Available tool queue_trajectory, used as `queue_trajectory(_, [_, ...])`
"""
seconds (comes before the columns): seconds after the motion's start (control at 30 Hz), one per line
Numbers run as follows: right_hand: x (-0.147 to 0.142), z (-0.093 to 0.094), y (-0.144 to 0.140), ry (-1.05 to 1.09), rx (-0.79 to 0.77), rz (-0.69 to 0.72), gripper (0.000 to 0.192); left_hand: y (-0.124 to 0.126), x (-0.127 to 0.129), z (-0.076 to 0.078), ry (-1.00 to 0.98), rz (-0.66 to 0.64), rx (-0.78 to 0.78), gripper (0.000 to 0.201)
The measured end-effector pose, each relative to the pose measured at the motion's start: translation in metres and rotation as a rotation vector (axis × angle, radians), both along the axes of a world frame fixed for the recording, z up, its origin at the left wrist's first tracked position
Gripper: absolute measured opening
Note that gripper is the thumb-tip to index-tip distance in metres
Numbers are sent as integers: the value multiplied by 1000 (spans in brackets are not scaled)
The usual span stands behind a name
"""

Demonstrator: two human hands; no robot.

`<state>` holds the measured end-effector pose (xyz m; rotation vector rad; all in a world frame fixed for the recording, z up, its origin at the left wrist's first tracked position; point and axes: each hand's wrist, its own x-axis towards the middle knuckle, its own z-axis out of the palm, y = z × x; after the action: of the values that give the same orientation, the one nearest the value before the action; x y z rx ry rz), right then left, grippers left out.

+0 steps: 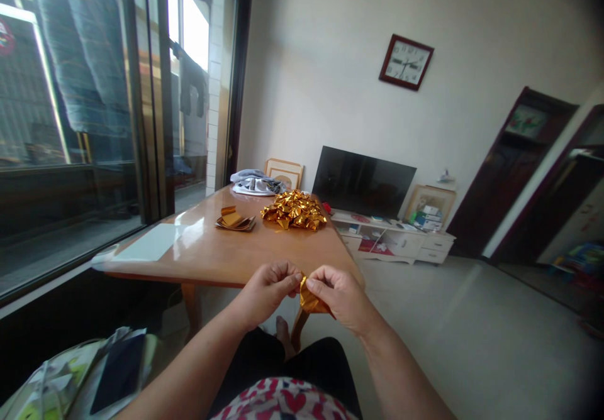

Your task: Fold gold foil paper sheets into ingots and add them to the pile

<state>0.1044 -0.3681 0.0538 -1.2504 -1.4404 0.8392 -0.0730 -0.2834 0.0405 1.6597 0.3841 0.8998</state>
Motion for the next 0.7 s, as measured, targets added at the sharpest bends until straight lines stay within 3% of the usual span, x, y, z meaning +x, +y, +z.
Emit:
queue_trajectory(0.17, [0,-2,0,15,47,-17,30,-4,3,3,-22,-15,-39,31])
queue_trajectory(0.27, [2,-6,1,31,72,-50,29,-5,5,2,-87,62,-59,25])
queue_trajectory(0.47, [-1,-10,3,-8,146,-145,28,-8,7,-1,-88,314,194,18])
queue_trajectory(0.7, [-9,-8,1,-66,189,-190,28,-14,13,-5,-80,346,222,18])
